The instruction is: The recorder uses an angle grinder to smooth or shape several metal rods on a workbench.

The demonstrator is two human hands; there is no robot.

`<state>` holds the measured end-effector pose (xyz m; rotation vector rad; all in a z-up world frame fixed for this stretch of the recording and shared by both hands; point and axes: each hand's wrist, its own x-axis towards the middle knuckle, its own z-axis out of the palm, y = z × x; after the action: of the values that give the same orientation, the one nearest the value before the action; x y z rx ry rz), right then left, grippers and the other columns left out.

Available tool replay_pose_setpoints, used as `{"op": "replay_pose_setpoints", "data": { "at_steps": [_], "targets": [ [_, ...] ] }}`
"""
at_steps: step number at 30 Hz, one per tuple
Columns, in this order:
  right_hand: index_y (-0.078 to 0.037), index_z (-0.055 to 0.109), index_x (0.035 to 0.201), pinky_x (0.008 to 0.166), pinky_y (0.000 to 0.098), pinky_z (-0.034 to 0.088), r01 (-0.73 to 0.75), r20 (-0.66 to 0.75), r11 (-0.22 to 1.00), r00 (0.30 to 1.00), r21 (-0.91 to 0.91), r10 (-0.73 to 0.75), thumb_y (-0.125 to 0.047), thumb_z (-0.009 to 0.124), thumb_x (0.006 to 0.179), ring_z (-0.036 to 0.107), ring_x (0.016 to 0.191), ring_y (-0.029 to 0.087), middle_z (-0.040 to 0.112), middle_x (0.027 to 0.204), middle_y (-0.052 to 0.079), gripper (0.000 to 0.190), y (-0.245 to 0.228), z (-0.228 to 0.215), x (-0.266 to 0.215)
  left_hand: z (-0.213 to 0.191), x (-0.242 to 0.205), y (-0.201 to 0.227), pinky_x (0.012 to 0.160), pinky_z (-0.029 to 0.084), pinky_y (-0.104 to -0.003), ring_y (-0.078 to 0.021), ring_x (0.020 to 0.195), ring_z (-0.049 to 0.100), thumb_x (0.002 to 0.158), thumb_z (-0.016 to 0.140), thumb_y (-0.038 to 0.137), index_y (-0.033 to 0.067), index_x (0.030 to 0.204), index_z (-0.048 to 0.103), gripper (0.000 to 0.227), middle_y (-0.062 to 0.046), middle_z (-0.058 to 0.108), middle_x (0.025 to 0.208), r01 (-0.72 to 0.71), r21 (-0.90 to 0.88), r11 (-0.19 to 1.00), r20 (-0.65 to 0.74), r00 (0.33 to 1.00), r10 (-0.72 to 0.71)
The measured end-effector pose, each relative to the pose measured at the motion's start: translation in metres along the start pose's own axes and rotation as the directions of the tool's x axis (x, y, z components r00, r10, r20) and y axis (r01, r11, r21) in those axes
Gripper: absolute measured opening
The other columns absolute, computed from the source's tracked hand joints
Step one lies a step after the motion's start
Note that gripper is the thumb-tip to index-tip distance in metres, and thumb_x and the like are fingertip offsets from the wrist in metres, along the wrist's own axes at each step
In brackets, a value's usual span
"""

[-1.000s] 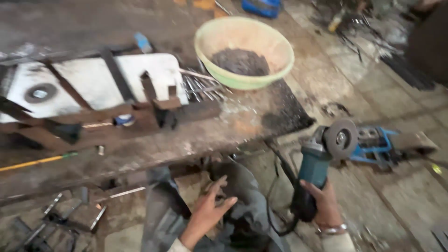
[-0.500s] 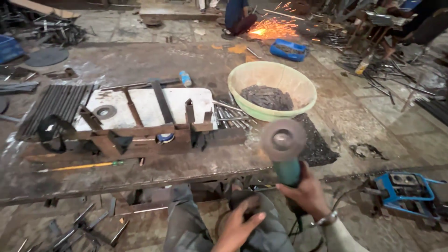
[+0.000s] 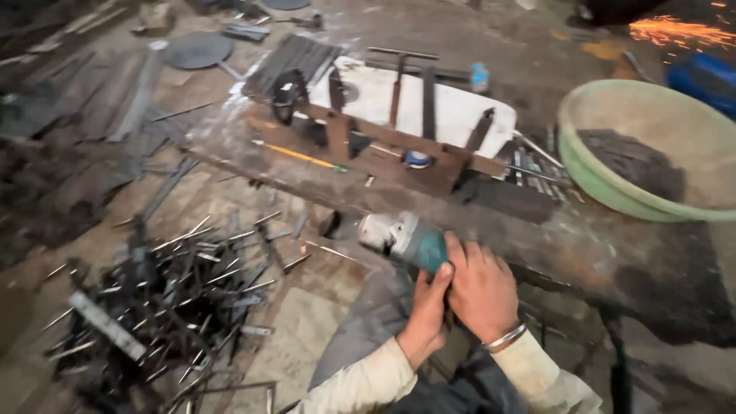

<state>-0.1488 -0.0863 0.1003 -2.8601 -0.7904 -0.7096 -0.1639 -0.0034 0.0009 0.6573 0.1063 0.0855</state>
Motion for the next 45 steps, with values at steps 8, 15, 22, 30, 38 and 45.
{"op": "replay_pose_setpoints", "data": {
  "at_steps": [8,15,22,30,38,45],
  "targets": [
    [-0.006,0.054,0.136,0.090,0.0485,0.049,0.068,-0.081,0.981,0.995,0.181,-0.054,-0.037,0.078,0.072,0.063,0.108,0.035,0.066,0.120,0.016,0.075,0.034,0.031,-0.021,-0.032,0.018,0.041,0.093,0.054,-0.042,-0.0241,0.108,0.067,0.089,0.075,0.044,0.0075,0.128,0.058,0.056,-0.007,0.070,0.118,0.087,-0.212,0.973,-0.067,0.992,-0.103],
    [-0.018,0.067,0.122,0.079,0.0538,0.056,-0.496,0.364,0.868,0.809,0.004,0.461,-0.048,0.060,0.095,0.072,0.090,0.043,0.075,0.093,0.021,0.041,0.194,0.181,-0.170,-0.050,0.039,0.069,0.100,0.051,-0.043,-0.0213,0.108,0.066,0.085,0.074,0.050,0.0113,0.127,0.060,0.059,-0.004,0.070,0.116,-0.083,-0.301,0.950,-0.193,0.981,0.024],
    [-0.018,0.070,0.119,0.083,0.0523,0.057,-0.644,0.456,0.762,0.658,-0.070,0.599,-0.051,0.059,0.091,0.071,0.099,0.040,0.076,0.106,0.017,0.045,0.240,0.165,-0.208,-0.068,0.036,0.088,0.097,0.053,-0.038,-0.0189,0.105,0.066,0.087,0.075,0.045,0.0129,0.123,0.060,0.050,-0.002,0.070,0.113,-0.117,-0.306,0.945,-0.183,0.981,0.062],
    [-0.008,0.074,0.121,0.098,0.0476,0.054,-0.689,0.561,0.724,0.582,-0.046,0.589,-0.072,0.057,0.088,0.068,0.115,0.038,0.073,0.123,0.021,0.074,0.281,0.234,-0.190,-0.067,0.013,0.121,0.100,0.052,-0.044,-0.0252,0.111,0.067,0.088,0.065,0.060,0.0091,0.127,0.063,0.065,-0.007,0.071,0.121,-0.094,-0.148,0.985,0.065,0.992,0.105],
    [-0.006,0.071,0.121,0.090,0.0547,0.051,-0.731,0.394,0.682,0.632,0.018,0.667,-0.071,0.053,0.091,0.066,0.106,0.046,0.070,0.112,0.027,0.074,0.275,0.263,-0.157,-0.063,0.003,0.149,0.116,0.045,-0.047,-0.0251,0.126,0.063,0.094,0.066,0.059,0.0070,0.135,0.058,0.066,-0.007,0.066,0.132,-0.383,0.056,0.922,0.089,0.922,0.378],
    [-0.003,0.073,0.116,0.098,0.0541,0.049,-0.637,0.597,0.768,0.642,0.067,0.481,-0.073,0.039,0.099,0.065,0.112,0.046,0.071,0.116,0.027,0.079,0.255,0.274,-0.126,-0.057,-0.002,0.164,0.119,0.043,-0.049,-0.0245,0.128,0.060,0.092,0.070,0.060,0.0121,0.136,0.058,0.066,-0.005,0.065,0.133,-0.469,0.119,0.875,0.086,0.883,0.461]
  ]
}}
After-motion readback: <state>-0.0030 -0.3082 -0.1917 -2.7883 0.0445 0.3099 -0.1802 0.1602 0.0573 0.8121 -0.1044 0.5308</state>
